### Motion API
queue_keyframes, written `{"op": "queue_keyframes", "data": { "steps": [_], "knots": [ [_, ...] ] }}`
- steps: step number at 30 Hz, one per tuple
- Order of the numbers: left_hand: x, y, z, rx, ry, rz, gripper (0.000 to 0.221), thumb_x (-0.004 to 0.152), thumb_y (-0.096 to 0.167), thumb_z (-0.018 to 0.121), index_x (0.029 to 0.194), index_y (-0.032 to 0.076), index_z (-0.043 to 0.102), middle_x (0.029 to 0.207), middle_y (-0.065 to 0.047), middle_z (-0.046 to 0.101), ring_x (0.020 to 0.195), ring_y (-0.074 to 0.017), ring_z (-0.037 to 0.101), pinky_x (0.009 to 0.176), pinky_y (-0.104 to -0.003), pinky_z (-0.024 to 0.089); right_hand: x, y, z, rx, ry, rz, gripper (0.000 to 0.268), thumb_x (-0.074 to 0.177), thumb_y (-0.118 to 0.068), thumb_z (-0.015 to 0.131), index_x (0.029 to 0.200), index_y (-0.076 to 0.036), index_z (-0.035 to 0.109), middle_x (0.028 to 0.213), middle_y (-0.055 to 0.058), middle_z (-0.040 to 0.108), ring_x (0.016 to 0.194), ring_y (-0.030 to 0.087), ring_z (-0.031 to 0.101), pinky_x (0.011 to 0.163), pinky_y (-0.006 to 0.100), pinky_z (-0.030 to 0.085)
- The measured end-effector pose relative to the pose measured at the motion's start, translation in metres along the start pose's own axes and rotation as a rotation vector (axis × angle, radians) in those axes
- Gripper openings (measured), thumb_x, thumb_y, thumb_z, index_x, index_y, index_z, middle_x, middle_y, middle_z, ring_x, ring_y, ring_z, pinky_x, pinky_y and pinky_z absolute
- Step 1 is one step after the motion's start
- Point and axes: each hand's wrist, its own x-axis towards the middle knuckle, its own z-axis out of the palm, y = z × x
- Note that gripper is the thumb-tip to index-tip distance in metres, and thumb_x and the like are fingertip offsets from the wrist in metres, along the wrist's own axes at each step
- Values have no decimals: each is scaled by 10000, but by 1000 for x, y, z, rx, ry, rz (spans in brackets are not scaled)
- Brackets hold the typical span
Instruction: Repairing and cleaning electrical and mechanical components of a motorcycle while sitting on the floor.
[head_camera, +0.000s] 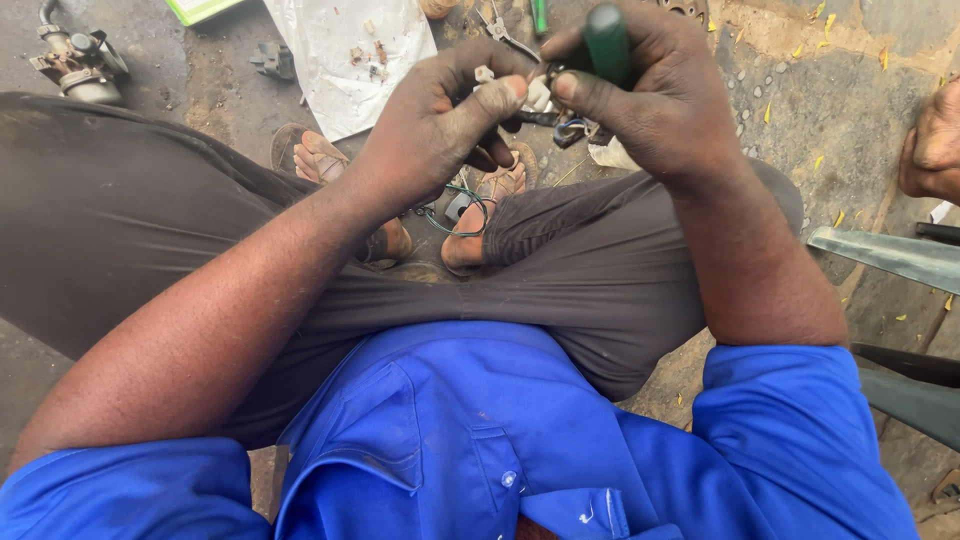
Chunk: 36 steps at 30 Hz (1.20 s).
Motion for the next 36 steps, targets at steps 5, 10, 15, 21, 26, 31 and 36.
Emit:
{"op": "queue_keyframes", "data": {
  "steps": [5,10,15,21,26,31,36],
  "knots": [
    [4,-6,-2,-71,80,1,253,1105,282,551,1209,63,625,934,-33,652,669,-74,700,580,-214,595,10,-22,8,-102,5,-59,173,1005,-46,772,1150,-33,679,1119,49,707,1047,101,684,938,262,579],
    [6,-11,-4,-242,116,-20,241,1106,265,530,1150,46,621,974,-52,681,582,-88,634,520,-227,543,-2,-8,-3,-146,-23,-18,153,1081,-8,824,1167,-14,697,1048,32,679,931,64,637,825,216,560],
    [5,-7,-4,-210,76,-108,262,1079,299,508,1148,72,618,957,-35,669,572,-90,646,505,-228,554,-1,-20,-7,-168,-142,-7,107,1090,6,785,1141,-8,693,1021,18,669,961,76,669,851,217,567],
    [3,-5,-4,-233,0,-153,291,1067,335,526,1152,74,625,902,-50,674,577,-86,622,496,-236,530,9,-40,5,-111,-65,146,244,948,-47,770,1170,-22,671,1042,-3,683,947,65,660,845,222,576],
    [4,9,4,9,-81,-177,409,1051,475,542,1198,98,601,858,13,589,563,-60,618,495,-222,568,-3,-15,-17,97,-222,138,192,1048,-43,784,1210,-2,688,1011,45,721,879,86,698,771,222,593],
    [8,-28,8,15,-68,-144,550,1041,577,579,1252,70,602,801,-2,524,619,-47,498,487,-217,459,0,-18,-9,191,-279,144,206,978,-65,815,1131,-15,687,1007,51,692,849,85,707,698,218,598],
    [13,-65,15,277,104,-360,547,1026,544,611,1264,51,606,814,21,659,647,-45,588,506,-213,477,13,-33,31,60,-372,65,279,818,-36,816,1060,8,683,975,68,677,930,100,650,845,250,538]
  ]
}}
